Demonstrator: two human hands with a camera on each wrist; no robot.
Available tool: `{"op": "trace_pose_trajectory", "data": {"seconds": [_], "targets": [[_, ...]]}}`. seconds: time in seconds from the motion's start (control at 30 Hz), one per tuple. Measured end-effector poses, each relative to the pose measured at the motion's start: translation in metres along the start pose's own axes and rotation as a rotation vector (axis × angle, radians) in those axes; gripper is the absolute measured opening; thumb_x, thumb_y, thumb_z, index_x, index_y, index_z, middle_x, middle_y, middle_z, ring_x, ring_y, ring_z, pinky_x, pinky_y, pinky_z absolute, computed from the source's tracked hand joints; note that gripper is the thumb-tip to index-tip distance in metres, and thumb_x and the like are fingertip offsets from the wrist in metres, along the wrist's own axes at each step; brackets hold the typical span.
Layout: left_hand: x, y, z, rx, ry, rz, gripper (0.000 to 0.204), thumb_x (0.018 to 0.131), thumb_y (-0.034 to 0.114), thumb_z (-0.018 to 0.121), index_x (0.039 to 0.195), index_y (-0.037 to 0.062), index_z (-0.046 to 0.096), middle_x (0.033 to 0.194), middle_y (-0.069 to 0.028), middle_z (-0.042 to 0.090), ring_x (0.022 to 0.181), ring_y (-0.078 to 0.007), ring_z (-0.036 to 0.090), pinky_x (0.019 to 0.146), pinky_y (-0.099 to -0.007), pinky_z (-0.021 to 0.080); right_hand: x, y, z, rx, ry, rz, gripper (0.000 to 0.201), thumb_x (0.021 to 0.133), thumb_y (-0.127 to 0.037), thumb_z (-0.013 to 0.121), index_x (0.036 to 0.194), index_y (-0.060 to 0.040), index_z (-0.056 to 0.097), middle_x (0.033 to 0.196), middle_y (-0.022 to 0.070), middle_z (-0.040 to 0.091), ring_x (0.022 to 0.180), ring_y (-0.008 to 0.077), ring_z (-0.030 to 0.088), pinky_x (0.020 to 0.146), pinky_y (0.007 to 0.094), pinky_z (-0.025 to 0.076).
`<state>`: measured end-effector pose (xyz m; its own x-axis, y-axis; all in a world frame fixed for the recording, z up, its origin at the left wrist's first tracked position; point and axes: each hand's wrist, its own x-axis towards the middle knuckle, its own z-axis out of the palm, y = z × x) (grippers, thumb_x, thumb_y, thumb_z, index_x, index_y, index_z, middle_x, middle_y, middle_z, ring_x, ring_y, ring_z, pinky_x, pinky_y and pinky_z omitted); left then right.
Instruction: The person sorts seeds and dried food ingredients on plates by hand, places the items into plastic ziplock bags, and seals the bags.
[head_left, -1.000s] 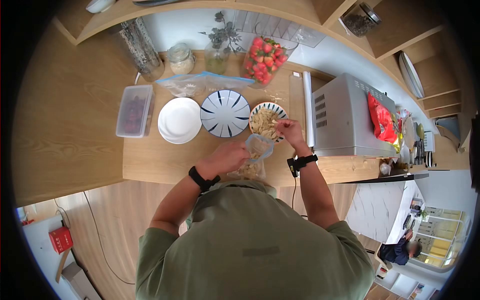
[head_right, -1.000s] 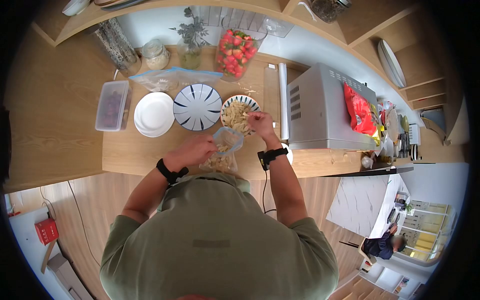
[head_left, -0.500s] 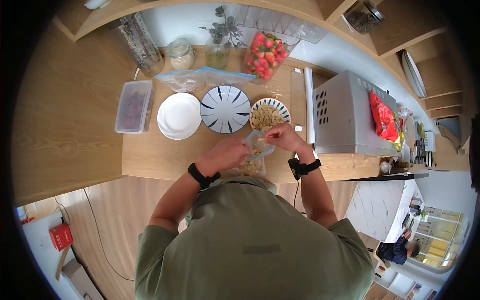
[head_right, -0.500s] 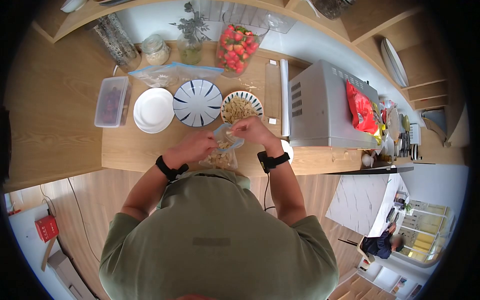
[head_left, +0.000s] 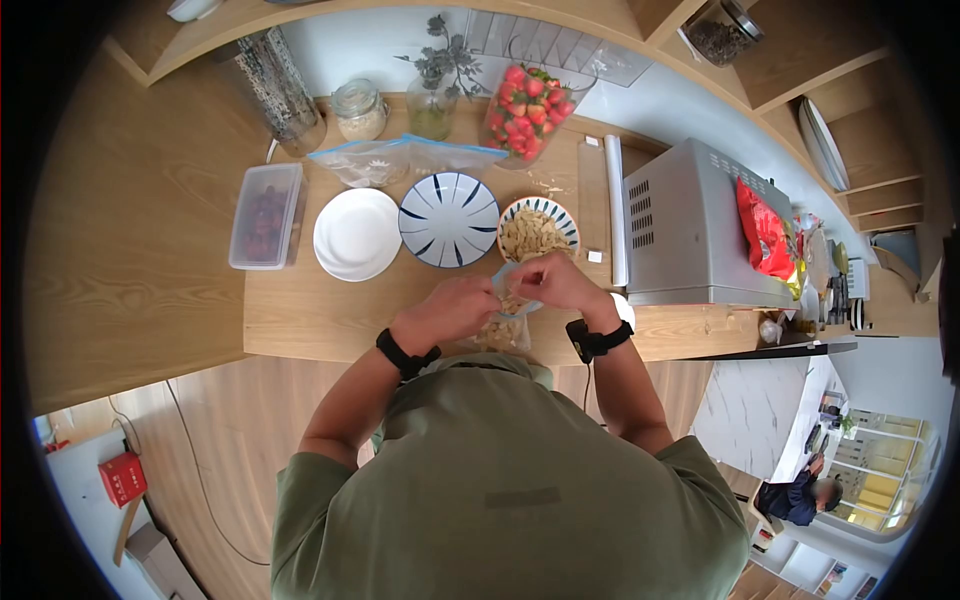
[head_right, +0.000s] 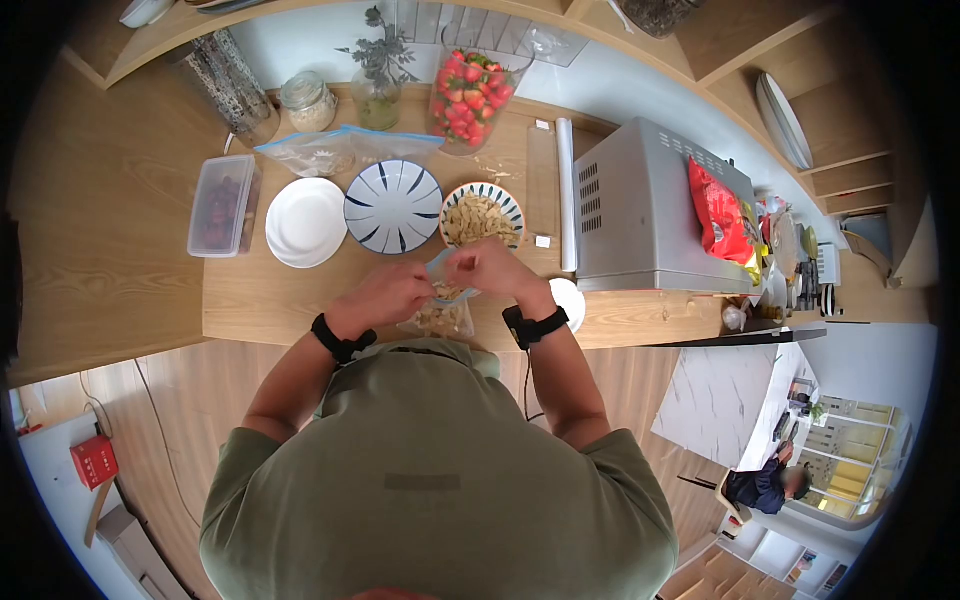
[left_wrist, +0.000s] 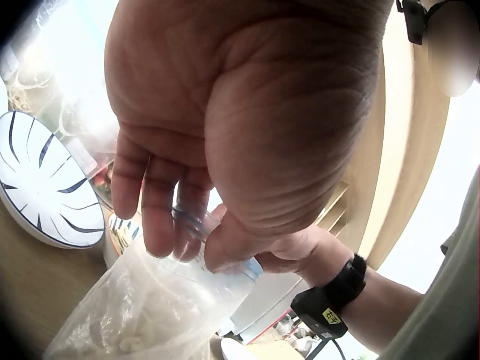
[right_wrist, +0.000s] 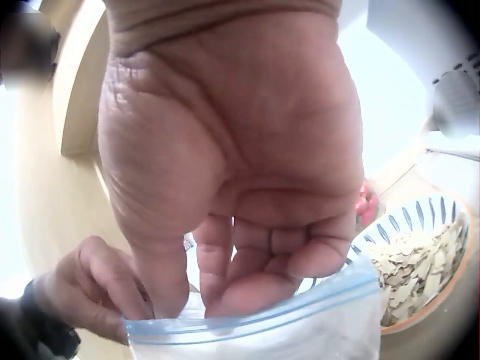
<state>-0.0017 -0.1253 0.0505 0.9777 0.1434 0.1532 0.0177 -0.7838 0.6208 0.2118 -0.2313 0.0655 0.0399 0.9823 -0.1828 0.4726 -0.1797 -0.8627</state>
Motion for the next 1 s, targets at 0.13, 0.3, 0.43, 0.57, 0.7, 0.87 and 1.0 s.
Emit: {"op": "trace_pose_trajectory", "data": {"seconds": [0.13,0.3,0.43,0.57,0.7,0.87,1.0], "targets": [[0.001,0.000,0.003,-0.004,0.007,0.017,0.008,0.079,0.010,0.064,0.085,0.0103,0.070,0.088,-0.0074,0.061,0.086,-0.0291,0.061,0.072,-0.0417,0.050,0.018,0.056,-0.011,-0.063,0.342,0.075,0.023,0.075,-0.014,0.074,0.096,-0.0050,0.072,0.076,0.0131,0.069,0.069,0.0239,0.067,0.066,0.0338,0.053],[0.000,0.004,-0.002,0.001,-0.009,0.002,0.009,0.080,0.009,0.063,0.086,0.0102,0.070,0.089,-0.0079,0.062,0.086,-0.0298,0.061,0.072,-0.0421,0.050,0.026,0.090,-0.006,-0.720,0.287,0.392,0.038,0.071,-0.021,0.075,0.101,0.0001,0.065,0.090,0.0213,0.069,0.089,0.0372,0.067,0.080,0.0437,0.054],[-0.002,0.004,0.000,-0.010,-0.002,-0.013,0.010,0.080,0.009,0.063,0.087,0.0098,0.070,0.090,-0.0083,0.063,0.086,-0.0302,0.062,0.073,-0.0423,0.050,0.028,0.091,-0.001,-0.670,0.239,0.338,0.039,0.069,-0.022,0.076,0.100,-0.0017,0.066,0.090,0.0215,0.068,0.091,0.0355,0.066,0.078,0.0442,0.053],[-0.002,0.006,-0.002,-0.015,0.000,-0.018,0.010,0.080,0.009,0.063,0.087,0.0094,0.070,0.091,-0.0083,0.063,0.087,-0.0301,0.062,0.073,-0.0423,0.050,0.033,0.108,-0.002,-0.603,0.305,0.177,0.025,0.070,-0.018,0.073,0.089,-0.0027,0.069,0.084,0.0202,0.068,0.083,0.0361,0.066,0.074,0.0434,0.053],[-0.002,0.006,-0.003,-0.016,-0.018,-0.028,0.009,0.081,0.010,0.063,0.087,0.0092,0.070,0.091,-0.0084,0.063,0.087,-0.0300,0.062,0.074,-0.0422,0.050,0.030,0.111,-0.007,-0.507,0.372,0.212,0.011,0.071,-0.008,0.067,0.081,-0.0050,0.071,0.080,0.0170,0.069,0.079,0.0346,0.068,0.074,0.0402,0.054],[-0.001,0.004,-0.002,-0.025,-0.029,-0.028,0.009,0.081,0.010,0.063,0.087,0.0090,0.070,0.092,-0.0083,0.063,0.087,-0.0301,0.062,0.074,-0.0421,0.050,0.018,0.116,-0.009,-0.174,0.607,0.247,0.008,0.075,-0.008,0.072,0.081,-0.0032,0.071,0.074,0.0090,0.070,0.066,0.0178,0.066,0.062,0.0318,0.053],[0.000,0.001,0.001,-0.025,-0.035,-0.023,0.009,0.081,0.010,0.063,0.087,0.0091,0.070,0.092,-0.0082,0.063,0.087,-0.0301,0.062,0.074,-0.0423,0.050,0.010,0.112,-0.017,0.337,0.616,0.289,0.005,0.083,-0.006,0.071,0.084,-0.0021,0.071,0.077,0.0022,0.070,0.067,0.0086,0.063,0.061,0.0240,0.051]]}}
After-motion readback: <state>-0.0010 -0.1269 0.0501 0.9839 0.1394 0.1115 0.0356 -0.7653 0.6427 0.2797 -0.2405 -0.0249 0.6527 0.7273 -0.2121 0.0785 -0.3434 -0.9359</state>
